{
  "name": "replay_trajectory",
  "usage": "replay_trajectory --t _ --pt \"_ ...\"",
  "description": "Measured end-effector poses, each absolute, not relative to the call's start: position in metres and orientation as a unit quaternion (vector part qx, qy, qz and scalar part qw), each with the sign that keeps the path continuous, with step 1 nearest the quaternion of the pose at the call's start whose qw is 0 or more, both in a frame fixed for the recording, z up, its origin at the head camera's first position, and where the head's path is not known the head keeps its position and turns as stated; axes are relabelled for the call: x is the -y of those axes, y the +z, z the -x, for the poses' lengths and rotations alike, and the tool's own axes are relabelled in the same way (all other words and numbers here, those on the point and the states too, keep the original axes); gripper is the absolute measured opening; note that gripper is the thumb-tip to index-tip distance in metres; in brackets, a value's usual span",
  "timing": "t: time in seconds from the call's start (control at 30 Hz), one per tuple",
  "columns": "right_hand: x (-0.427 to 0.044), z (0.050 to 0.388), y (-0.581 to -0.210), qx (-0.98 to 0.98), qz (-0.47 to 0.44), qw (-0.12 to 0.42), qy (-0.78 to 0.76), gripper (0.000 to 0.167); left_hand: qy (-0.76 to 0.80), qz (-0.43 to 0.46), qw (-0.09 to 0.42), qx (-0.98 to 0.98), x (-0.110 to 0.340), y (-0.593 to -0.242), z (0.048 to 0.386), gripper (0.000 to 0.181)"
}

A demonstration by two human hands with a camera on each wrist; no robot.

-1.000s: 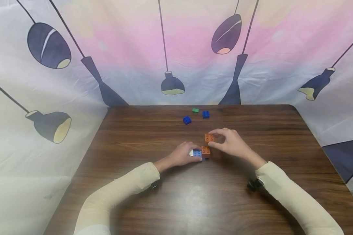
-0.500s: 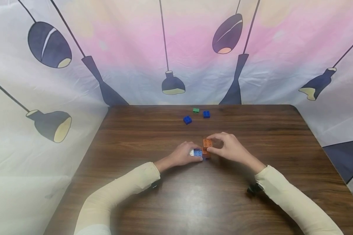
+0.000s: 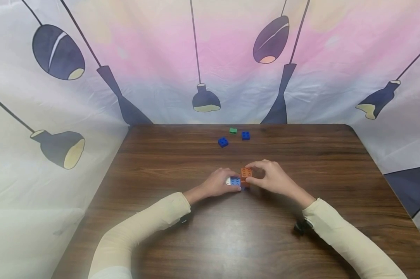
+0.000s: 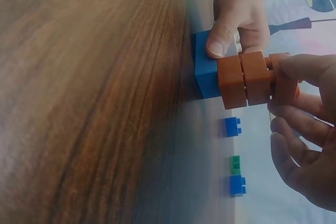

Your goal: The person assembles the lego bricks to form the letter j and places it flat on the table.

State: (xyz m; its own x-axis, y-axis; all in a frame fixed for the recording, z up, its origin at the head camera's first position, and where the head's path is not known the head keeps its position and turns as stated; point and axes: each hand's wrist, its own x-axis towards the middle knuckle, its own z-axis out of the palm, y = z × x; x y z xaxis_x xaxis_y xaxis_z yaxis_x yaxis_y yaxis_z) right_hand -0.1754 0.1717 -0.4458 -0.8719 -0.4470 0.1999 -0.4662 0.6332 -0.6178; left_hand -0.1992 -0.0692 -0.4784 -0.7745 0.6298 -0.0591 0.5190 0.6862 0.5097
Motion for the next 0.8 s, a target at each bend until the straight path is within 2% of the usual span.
replay_trajectory --t 0.8 --pt "-0.1702 0.1731 -0.4486 0.906 -0.263 0.039 0.329 0.039 0.24 -0.315 0.118 -0.91 0.0693 -0.4764 0.1982 0.051"
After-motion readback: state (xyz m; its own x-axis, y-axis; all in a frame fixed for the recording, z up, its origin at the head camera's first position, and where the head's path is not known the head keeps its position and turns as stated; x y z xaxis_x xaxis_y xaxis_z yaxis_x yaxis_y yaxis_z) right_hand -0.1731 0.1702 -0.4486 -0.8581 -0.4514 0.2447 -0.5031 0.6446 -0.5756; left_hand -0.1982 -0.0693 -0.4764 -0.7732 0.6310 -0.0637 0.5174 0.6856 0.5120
